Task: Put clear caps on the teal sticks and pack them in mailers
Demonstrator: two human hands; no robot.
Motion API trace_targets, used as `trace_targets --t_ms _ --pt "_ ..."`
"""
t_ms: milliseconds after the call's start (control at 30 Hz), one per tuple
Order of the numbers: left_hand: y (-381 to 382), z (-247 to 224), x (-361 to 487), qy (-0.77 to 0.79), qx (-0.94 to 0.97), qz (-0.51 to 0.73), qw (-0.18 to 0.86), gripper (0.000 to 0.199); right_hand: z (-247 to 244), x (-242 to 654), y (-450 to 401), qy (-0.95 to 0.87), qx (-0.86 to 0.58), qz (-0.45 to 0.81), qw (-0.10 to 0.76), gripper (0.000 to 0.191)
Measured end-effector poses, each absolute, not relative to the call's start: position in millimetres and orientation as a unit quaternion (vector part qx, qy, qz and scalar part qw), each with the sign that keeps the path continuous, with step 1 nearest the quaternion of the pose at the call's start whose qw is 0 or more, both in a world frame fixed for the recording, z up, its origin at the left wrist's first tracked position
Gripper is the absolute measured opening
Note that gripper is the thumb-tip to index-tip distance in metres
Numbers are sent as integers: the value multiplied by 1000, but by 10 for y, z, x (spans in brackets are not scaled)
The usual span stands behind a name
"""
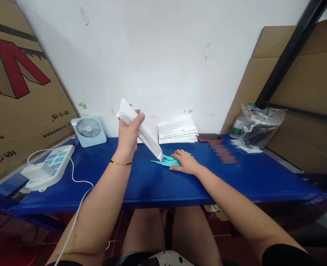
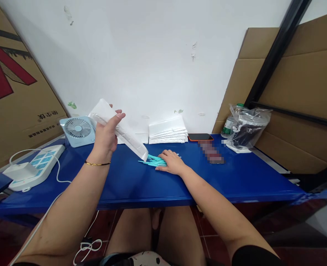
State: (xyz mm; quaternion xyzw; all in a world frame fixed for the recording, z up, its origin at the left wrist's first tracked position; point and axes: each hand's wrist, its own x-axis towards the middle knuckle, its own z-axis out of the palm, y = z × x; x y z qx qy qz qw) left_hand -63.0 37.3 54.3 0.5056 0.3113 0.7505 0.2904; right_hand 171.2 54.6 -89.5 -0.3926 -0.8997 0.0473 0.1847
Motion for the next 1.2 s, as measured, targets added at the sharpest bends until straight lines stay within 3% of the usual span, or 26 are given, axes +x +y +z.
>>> trace_targets --t_ms 400,833,1200 --pt "235 807 -579 248 631 699 227 66 -872 1695 508 -906 -388 17 168 66" --pt "190 1012 -749 227 578 754 212 58 -905 1732 551 -901 -396 27 176 66" --pt "460 586 -851 279 500 774 271 50 -804 1862 605 -850 -456 40 261 47"
